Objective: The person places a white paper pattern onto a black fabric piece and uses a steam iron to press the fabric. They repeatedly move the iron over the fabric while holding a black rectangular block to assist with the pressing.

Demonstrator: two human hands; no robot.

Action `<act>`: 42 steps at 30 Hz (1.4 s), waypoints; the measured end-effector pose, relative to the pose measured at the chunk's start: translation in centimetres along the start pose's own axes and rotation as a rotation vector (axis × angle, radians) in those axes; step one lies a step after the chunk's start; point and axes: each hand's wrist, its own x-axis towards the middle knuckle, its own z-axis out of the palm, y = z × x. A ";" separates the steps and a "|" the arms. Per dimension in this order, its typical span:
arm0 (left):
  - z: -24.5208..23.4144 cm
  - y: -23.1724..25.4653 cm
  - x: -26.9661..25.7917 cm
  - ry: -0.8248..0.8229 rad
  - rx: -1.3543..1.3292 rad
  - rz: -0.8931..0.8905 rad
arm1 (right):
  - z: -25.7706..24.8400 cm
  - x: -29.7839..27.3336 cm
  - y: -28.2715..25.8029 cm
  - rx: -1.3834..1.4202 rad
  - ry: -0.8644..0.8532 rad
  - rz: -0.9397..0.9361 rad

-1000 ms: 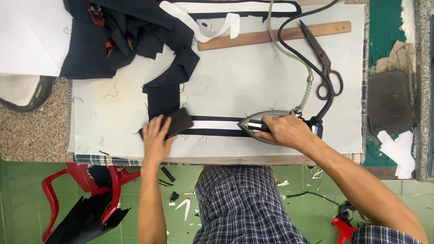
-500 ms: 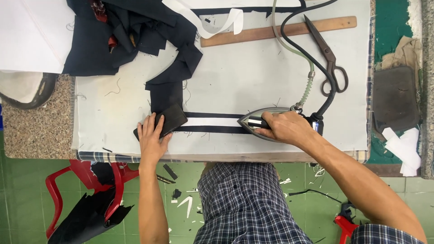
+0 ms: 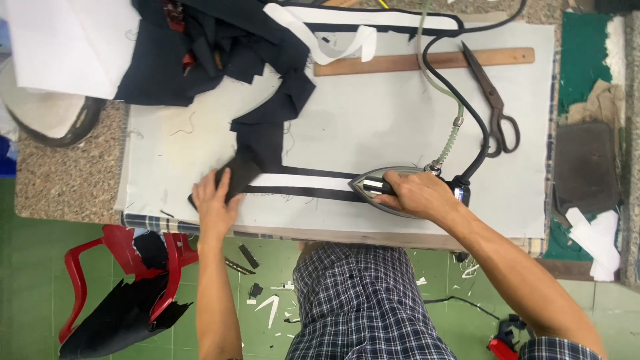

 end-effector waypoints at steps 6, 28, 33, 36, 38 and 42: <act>0.7 -5.6 0.1 0.396 0.366 -0.121 | -1.0 3.3 -4.2 0.005 -0.026 -0.056; 0.3 -5.5 0.1 0.458 0.321 -0.281 | -2.2 7.1 -10.1 0.021 0.073 -0.168; 0.3 -5.5 0.2 0.476 0.320 -0.265 | -2.0 7.2 -9.8 0.042 0.078 -0.179; 0.4 -5.5 0.1 0.481 0.325 -0.262 | -2.1 7.0 -9.8 0.047 0.090 -0.177; 0.5 -5.6 0.1 0.491 0.329 -0.251 | -2.1 6.9 -9.9 0.054 0.100 -0.177; 0.5 -5.6 0.2 0.474 0.338 -0.276 | -2.4 6.7 -10.1 0.063 0.107 -0.178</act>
